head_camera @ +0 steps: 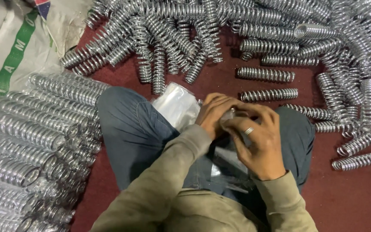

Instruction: The person puts metal springs into small plastic bags by hand while sitting on the floor.

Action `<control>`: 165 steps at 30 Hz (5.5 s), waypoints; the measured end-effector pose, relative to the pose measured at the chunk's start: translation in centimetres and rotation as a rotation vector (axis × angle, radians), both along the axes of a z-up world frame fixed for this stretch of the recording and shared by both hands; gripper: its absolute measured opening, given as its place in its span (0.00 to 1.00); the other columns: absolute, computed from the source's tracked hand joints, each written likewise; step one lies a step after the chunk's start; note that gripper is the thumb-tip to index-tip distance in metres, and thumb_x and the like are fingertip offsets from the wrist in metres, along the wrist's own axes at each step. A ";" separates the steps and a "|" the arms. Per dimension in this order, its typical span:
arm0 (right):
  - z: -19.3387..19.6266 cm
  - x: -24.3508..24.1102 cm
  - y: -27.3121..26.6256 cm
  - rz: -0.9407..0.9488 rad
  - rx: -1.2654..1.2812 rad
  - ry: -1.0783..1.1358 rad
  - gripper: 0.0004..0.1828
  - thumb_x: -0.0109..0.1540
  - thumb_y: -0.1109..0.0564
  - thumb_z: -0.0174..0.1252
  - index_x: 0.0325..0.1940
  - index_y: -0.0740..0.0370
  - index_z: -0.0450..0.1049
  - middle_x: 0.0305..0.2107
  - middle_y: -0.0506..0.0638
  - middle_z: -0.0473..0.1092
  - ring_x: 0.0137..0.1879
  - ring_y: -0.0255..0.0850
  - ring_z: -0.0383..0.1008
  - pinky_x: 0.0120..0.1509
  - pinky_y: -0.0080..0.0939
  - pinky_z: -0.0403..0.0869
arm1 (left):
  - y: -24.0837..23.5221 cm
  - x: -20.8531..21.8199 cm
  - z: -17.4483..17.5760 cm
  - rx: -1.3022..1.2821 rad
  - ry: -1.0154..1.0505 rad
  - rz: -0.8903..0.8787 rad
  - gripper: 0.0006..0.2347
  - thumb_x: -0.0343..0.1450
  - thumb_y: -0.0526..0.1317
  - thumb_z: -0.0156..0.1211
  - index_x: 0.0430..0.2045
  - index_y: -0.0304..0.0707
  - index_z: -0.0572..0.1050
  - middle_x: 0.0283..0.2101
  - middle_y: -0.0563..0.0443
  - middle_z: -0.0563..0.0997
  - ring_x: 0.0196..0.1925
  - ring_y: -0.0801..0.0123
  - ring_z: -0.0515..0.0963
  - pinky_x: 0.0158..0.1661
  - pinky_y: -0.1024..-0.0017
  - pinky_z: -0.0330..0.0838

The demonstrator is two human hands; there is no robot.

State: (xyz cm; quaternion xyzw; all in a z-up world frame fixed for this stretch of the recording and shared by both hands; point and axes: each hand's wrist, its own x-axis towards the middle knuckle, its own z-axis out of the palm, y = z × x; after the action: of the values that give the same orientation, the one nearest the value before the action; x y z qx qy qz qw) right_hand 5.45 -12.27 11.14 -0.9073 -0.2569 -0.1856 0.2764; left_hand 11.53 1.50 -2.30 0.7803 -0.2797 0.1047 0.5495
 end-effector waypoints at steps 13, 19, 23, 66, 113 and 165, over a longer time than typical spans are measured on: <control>-5.8 7.7 -1.4 -0.294 -0.204 0.964 0.18 0.54 0.58 0.56 0.47 0.64 0.76 0.37 0.68 0.77 0.55 0.70 0.75 0.53 0.74 0.67 | -0.4 -5.4 2.9 -0.233 0.209 0.054 0.37 0.63 0.45 0.72 0.66 0.40 0.57 0.58 0.38 0.71 0.64 0.43 0.72 0.67 0.52 0.60; -2.3 -1.3 3.7 -0.197 0.457 0.724 0.31 0.57 0.74 0.44 0.59 0.60 0.79 0.50 0.66 0.75 0.63 0.53 0.73 0.66 0.57 0.69 | 4.4 -10.2 4.8 -1.140 1.068 0.267 0.47 0.71 0.51 0.67 0.73 0.29 0.35 0.68 0.18 0.55 0.69 0.25 0.61 0.66 0.41 0.59; -0.2 -1.3 2.9 0.298 0.413 0.892 0.20 0.62 0.60 0.56 0.60 0.58 0.74 0.63 0.56 0.70 0.71 0.48 0.69 0.75 0.50 0.68 | 10.9 -12.7 8.4 -1.177 0.340 0.298 0.32 0.72 0.27 0.58 0.71 0.45 0.51 0.73 0.32 0.61 0.52 0.44 0.79 0.47 0.52 0.79; -2.2 3.5 -0.8 -0.079 0.369 0.338 0.39 0.63 0.59 0.69 0.73 0.67 0.58 0.58 0.70 0.69 0.65 0.67 0.70 0.70 0.66 0.69 | -2.3 -5.2 -4.3 1.354 0.435 0.056 0.13 0.75 0.41 0.48 0.51 0.46 0.78 0.66 0.47 0.70 0.72 0.55 0.59 0.60 0.57 0.55; -28.1 8.2 -5.9 -0.311 0.149 0.551 0.18 0.62 0.54 0.61 0.45 0.74 0.77 0.35 0.70 0.75 0.48 0.70 0.75 0.53 0.69 0.73 | -1.0 3.2 -17.4 0.192 1.022 0.401 0.21 0.63 0.32 0.66 0.50 0.39 0.69 0.54 0.38 0.75 0.63 0.47 0.74 0.63 0.52 0.69; -2.5 -0.4 4.2 0.208 0.329 0.779 0.24 0.61 0.60 0.61 0.63 0.57 0.74 0.52 0.53 0.78 0.56 0.39 0.79 0.62 0.39 0.74 | 17.9 -12.8 11.7 -0.106 -0.055 0.965 0.32 0.72 0.26 0.63 0.72 0.46 0.59 0.80 0.39 0.50 0.86 0.47 0.47 0.84 0.41 0.41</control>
State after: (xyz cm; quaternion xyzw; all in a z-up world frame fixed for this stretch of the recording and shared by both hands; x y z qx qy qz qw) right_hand 5.02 -8.11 8.67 -0.8228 -0.1904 0.1607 0.5108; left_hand -1.28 19.36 9.38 0.7888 0.1054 0.3820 0.4698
